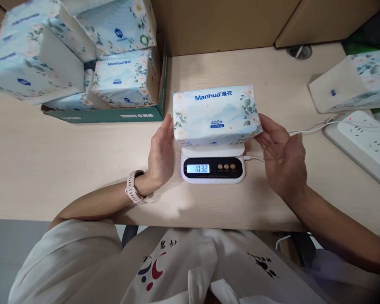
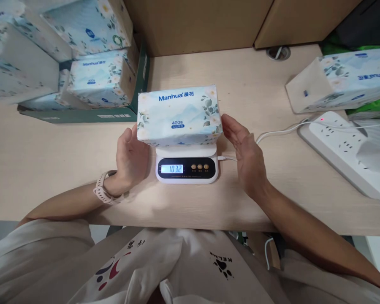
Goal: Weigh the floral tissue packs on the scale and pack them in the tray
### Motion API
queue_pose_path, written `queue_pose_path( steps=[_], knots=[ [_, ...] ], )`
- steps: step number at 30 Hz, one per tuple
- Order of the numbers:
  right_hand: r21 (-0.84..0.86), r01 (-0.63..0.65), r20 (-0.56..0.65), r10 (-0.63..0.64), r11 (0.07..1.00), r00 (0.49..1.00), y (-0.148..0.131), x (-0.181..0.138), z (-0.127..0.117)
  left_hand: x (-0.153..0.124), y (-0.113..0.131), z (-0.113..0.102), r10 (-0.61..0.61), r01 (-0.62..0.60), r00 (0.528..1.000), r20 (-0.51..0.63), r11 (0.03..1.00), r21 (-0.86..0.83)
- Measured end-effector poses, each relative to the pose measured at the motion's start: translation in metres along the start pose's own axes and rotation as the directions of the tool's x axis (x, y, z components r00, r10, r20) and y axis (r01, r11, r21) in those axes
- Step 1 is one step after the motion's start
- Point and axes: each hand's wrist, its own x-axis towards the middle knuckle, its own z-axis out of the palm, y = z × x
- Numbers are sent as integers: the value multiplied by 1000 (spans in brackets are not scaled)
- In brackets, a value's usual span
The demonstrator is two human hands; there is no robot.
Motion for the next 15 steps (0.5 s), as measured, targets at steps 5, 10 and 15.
queue_pose_path(
  steps=[5,10,15],
  knots=[
    [3,-1,-6,1,1000,1000,0,0,-1,-1,0,-1,-9,9,1000,21,1000,-3],
    [1,2,-16,-2,1000,1000,0,0,-1,-1,1,0,7,-7,1000,17,1000,7],
    [3,-3,-24,3,1000,1000,-1,-1,0,-1,2,1,7,-7,1000,22,1000,5]
  ],
)
